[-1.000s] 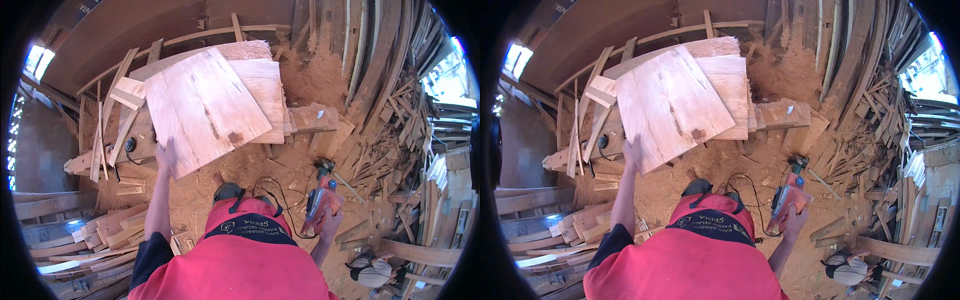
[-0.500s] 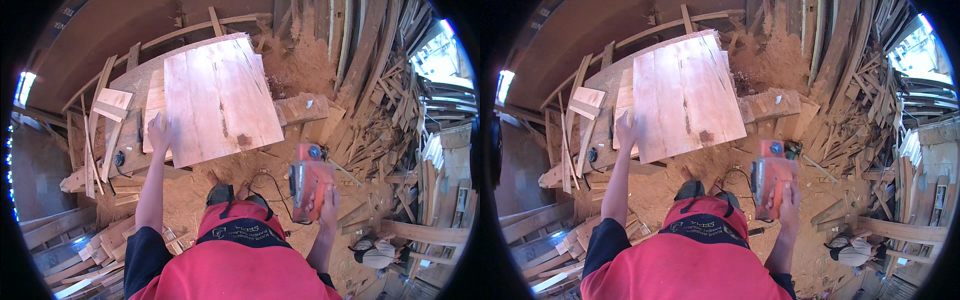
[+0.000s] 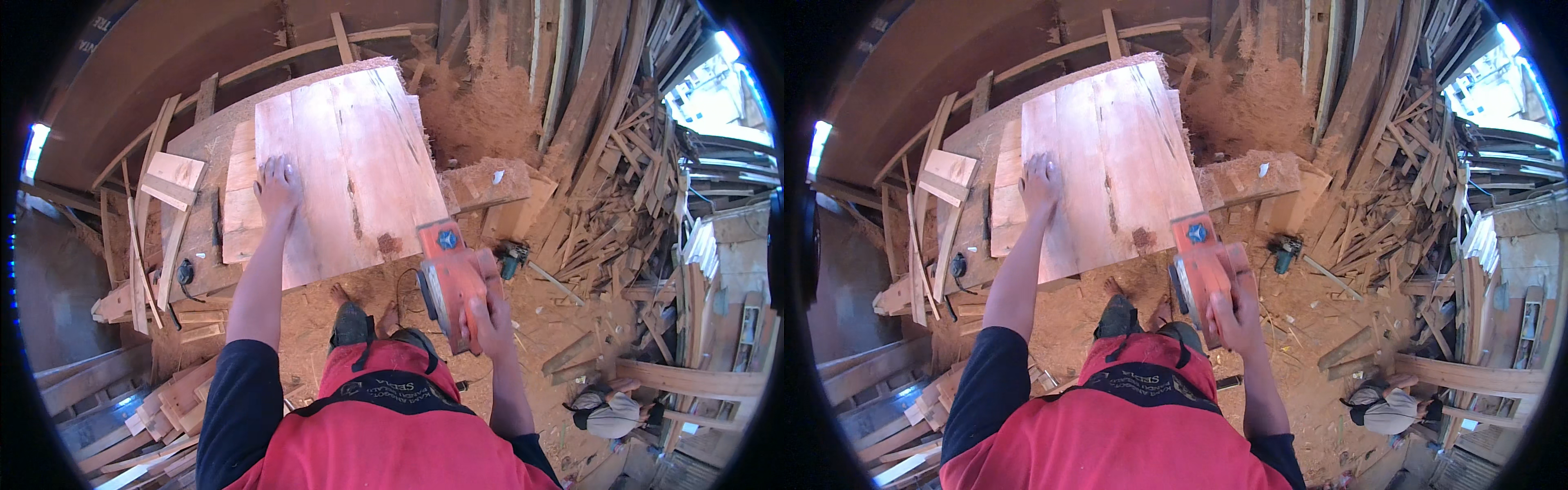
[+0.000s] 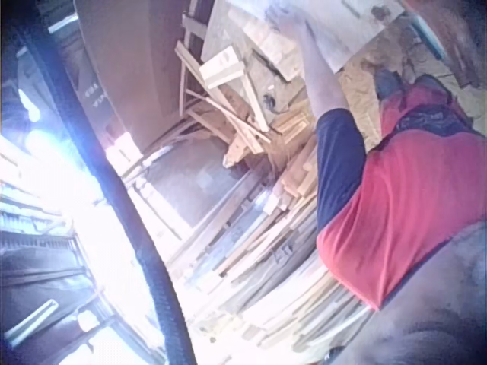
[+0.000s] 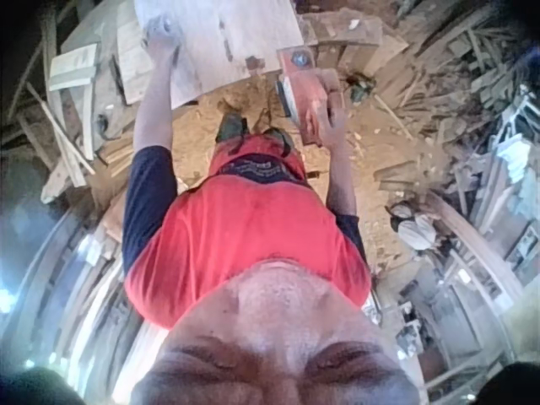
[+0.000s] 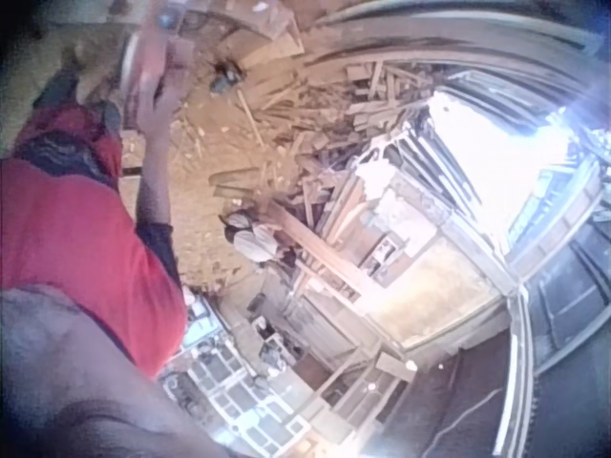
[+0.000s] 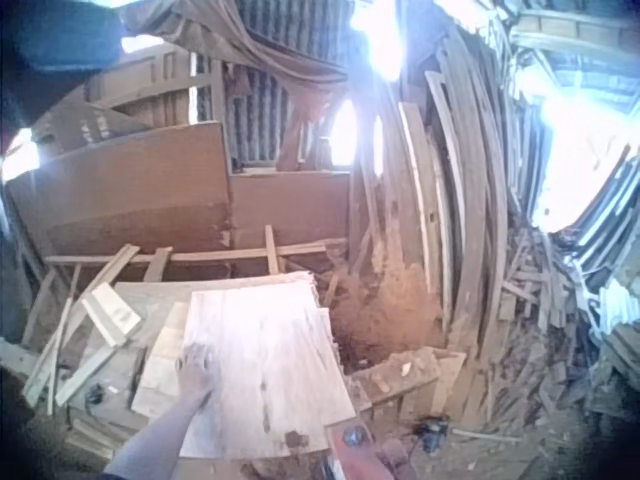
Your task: The person sands the surface of a wooden board using an electric orbital sander, flips the board, continues sanding, and applies wood glue from a bottle into a crack in the wood.
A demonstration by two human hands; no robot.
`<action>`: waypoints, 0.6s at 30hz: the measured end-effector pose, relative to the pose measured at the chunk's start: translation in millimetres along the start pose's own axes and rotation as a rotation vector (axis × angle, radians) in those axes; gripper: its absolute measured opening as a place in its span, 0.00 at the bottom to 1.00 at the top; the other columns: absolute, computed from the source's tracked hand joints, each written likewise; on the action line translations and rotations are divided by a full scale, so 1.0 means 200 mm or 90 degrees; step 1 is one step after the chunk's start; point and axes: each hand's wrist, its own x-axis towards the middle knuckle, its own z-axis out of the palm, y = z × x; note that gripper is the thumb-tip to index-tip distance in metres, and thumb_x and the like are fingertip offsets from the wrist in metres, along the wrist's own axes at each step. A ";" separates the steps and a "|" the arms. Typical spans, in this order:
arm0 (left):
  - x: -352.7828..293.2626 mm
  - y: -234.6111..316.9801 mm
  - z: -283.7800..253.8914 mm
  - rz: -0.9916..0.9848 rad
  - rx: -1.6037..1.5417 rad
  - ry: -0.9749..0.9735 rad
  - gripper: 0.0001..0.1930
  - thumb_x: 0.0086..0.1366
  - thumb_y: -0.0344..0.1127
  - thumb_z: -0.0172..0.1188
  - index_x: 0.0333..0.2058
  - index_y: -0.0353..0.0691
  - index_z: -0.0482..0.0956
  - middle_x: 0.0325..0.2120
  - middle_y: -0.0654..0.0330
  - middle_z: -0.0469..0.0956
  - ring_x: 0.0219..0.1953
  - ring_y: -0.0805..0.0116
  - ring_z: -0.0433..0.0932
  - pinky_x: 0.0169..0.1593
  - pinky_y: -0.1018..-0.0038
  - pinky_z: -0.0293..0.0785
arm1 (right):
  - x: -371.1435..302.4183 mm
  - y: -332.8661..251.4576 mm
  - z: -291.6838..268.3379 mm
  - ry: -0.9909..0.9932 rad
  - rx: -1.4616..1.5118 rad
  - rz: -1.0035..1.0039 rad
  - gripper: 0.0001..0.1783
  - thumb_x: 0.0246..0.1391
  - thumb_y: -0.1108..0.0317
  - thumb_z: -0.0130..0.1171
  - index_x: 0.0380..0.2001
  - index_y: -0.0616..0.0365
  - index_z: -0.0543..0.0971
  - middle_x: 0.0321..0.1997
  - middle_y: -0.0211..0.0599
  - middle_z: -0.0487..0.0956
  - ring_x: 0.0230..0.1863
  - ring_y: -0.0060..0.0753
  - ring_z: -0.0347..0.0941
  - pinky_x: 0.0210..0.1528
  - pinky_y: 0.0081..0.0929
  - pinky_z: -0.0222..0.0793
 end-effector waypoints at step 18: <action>0.02 0.06 -0.05 -0.001 0.013 -0.006 0.25 0.76 0.49 0.42 0.66 0.48 0.71 0.70 0.57 0.64 0.75 0.52 0.55 0.74 0.48 0.49 | 0.69 -0.11 0.23 -0.021 -0.025 0.016 0.18 0.70 0.55 0.55 0.31 0.58 0.74 0.18 0.25 0.72 0.15 0.17 0.68 0.17 0.22 0.65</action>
